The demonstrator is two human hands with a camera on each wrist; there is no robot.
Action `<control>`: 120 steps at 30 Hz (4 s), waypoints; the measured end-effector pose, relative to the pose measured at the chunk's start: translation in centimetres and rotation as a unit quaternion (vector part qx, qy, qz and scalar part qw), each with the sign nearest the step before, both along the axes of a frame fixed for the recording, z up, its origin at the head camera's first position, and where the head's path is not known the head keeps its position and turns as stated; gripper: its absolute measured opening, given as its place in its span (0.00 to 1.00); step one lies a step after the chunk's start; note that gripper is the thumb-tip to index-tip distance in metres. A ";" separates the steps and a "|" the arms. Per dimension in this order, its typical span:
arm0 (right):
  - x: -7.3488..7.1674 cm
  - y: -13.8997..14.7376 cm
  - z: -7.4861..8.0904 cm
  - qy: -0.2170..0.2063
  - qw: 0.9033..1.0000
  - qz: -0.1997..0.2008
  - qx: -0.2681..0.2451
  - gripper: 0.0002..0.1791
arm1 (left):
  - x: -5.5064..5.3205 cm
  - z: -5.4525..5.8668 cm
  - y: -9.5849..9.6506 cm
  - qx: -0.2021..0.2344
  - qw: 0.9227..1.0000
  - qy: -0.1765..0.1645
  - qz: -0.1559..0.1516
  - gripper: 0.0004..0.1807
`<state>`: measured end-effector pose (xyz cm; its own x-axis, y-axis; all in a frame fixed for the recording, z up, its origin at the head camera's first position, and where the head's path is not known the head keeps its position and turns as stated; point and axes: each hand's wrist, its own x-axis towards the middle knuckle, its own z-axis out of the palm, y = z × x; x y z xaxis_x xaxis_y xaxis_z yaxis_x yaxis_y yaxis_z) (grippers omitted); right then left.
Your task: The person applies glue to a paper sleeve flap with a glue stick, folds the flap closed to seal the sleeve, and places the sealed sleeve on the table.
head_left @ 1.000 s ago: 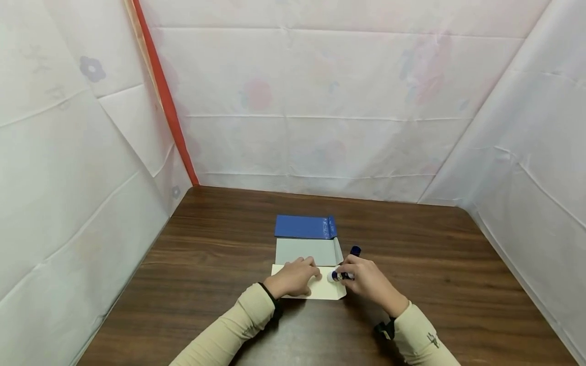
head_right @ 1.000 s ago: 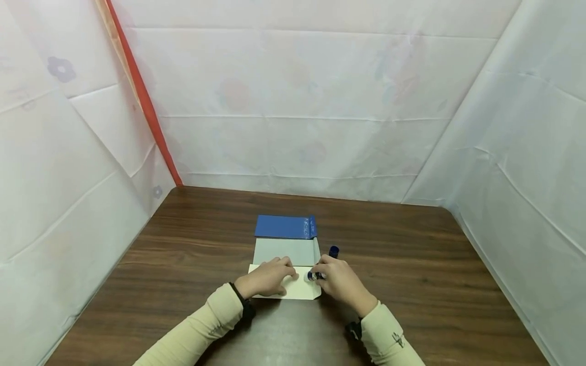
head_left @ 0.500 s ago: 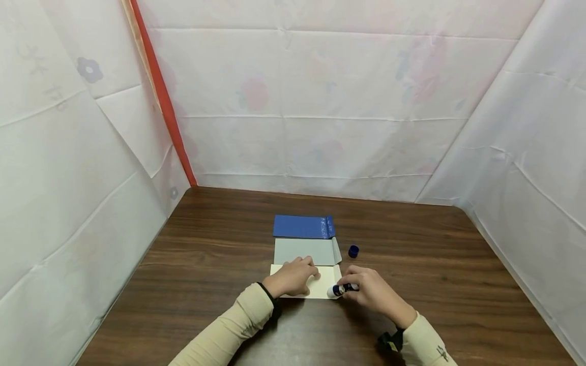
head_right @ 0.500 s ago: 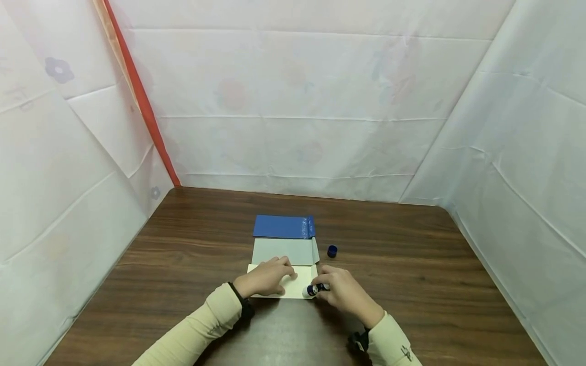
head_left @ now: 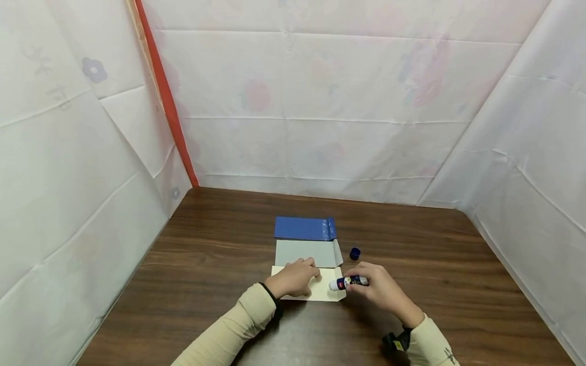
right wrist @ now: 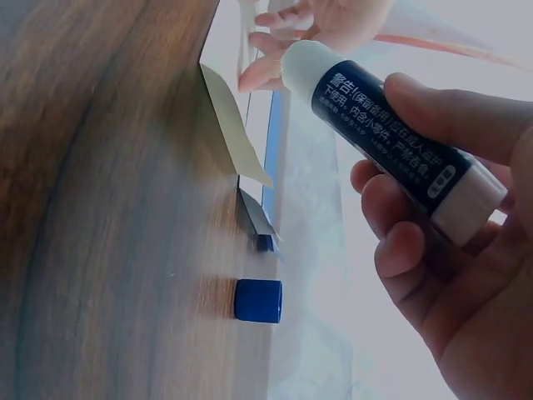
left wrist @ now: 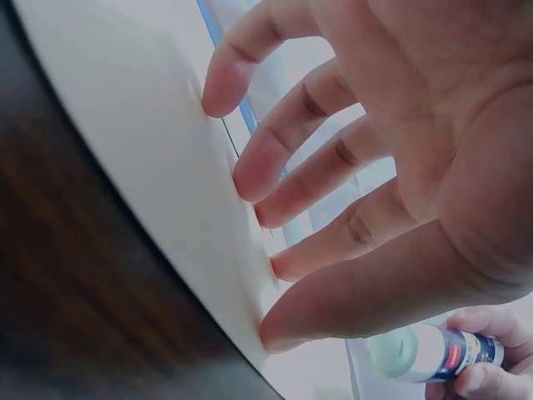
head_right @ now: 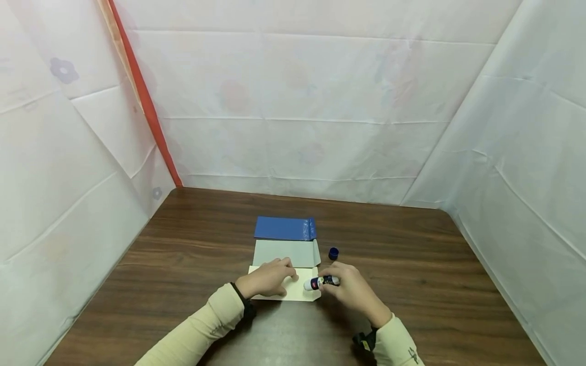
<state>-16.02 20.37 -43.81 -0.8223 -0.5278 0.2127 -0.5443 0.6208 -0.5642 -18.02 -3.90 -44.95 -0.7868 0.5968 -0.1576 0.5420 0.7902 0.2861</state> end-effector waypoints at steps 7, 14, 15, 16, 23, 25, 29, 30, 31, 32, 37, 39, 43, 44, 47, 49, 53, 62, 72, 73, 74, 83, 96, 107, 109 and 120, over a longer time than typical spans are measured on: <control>-0.4 0.1 0.1 0.007 1.000 -0.005 0.001 0.11 | -0.1 -0.1 0.3 -0.006 1.000 0.013 -0.007 0.18; -0.9 -0.1 0.0 0.023 1.000 -0.004 0.001 0.11 | -0.4 -0.3 0.7 -0.010 0.999 0.039 -0.019 0.14; -0.9 -0.1 0.1 0.024 1.000 -0.003 0.000 0.11 | -0.5 -0.3 0.7 -0.012 0.999 0.043 -0.018 0.14; -1.0 -0.1 0.1 0.022 1.000 -0.002 -0.002 0.11 | -0.6 -0.3 0.7 -0.013 0.999 0.045 -0.018 0.13; -1.3 0.2 0.4 0.007 1.000 -0.007 -0.017 0.09 | -0.9 -0.8 1.0 -0.013 0.999 0.047 -0.012 0.08; -1.4 0.3 0.5 0.007 1.000 -0.009 -0.021 0.09 | -1.0 -0.9 1.1 -0.012 0.999 0.050 -0.014 0.08; -1.5 0.6 0.6 0.014 0.999 -0.014 -0.027 0.09 | -1.2 -1.0 1.2 -0.010 0.998 0.056 -0.016 0.08; -1.6 0.7 0.7 0.015 0.999 -0.016 -0.029 0.09 | -1.2 -1.0 1.2 -0.008 0.998 0.058 -0.017 0.08; -1.6 0.8 0.7 0.013 0.999 -0.019 -0.030 0.09 | -1.3 -0.9 1.2 -0.007 0.998 0.060 -0.018 0.08; -1.6 0.9 0.7 0.011 0.999 -0.022 -0.030 0.09 | -1.3 -0.9 1.2 -0.004 0.998 0.061 -0.018 0.08; -1.6 1.2 0.8 -0.005 0.999 -0.034 -0.026 0.09 | -1.2 -0.9 1.2 0.006 0.998 0.061 -0.016 0.09; -1.7 1.3 0.9 -0.004 0.999 -0.037 -0.026 0.10 | -1.2 -0.9 1.2 0.006 0.998 0.059 -0.014 0.09; -1.8 1.4 1.0 0.007 0.998 -0.046 -0.030 0.11 | -1.3 -0.9 1.3 0.004 0.998 0.059 -0.010 0.09; -1.8 1.4 1.0 0.010 0.998 -0.048 -0.030 0.11 | -1.3 -0.9 1.3 0.003 0.998 0.058 -0.009 0.09; -1.9 1.6 1.0 0.018 0.998 -0.054 -0.031 0.12 | -1.3 -0.9 1.4 0.002 0.998 0.058 -0.009 0.10; -1.9 1.8 0.9 0.025 0.998 -0.054 -0.031 0.12 | -1.3 -0.8 1.5 0.004 0.998 0.058 -0.009 0.10; -2.0 2.0 0.8 0.037 0.997 -0.058 -0.030 0.12 | -1.2 -0.6 1.6 0.011 0.998 0.058 -0.011 0.10; -2.2 2.3 0.9 0.042 0.997 -0.063 -0.016 0.12 | -1.4 -0.6 2.2 0.025 0.998 0.056 -0.017 0.14; -2.4 2.7 1.1 0.030 0.997 -0.073 0.006 0.10 | -1.5 -0.9 2.9 0.043 0.998 0.033 -0.029 0.28; -2.4 2.8 1.1 0.033 0.997 -0.074 0.006 0.10 | -1.5 -0.9 2.9 0.042 0.998 0.031 -0.032 0.28; -2.4 2.8 1.0 0.036 0.997 -0.074 0.006 0.10 | -1.5 -0.9 2.9 0.042 0.998 0.031 -0.034 0.28; -2.4 3.3 0.8 0.041 0.995 -0.091 0.012 0.11 | -1.4 -0.6 3.1 0.024 0.998 0.025 -0.048 0.31; -2.5 3.8 0.8 0.019 0.993 -0.112 0.017 0.11 | -1.3 -1.1 3.7 -0.009 0.997 0.047 -0.057 0.35; -2.5 4.1 0.7 0.037 0.992 -0.120 0.013 0.10 | -1.0 -1.0 3.6 -0.025 0.995 0.057 -0.073 0.36; -2.5 4.1 0.6 0.035 0.992 -0.121 0.015 0.10 | -1.0 -0.9 3.6 -0.023 0.996 0.056 -0.073 0.35; -2.6 4.2 0.4 0.041 0.992 -0.121 0.013 0.10 | -1.3 -0.7 3.0 0.027 0.998 0.012 -0.060 0.31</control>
<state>-18.65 24.53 -43.45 -0.9061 -0.3233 0.2729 -0.4210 0.7524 -0.5067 -19.35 -0.86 -45.63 -0.7126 0.6936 -0.1052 0.6385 0.7034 0.3122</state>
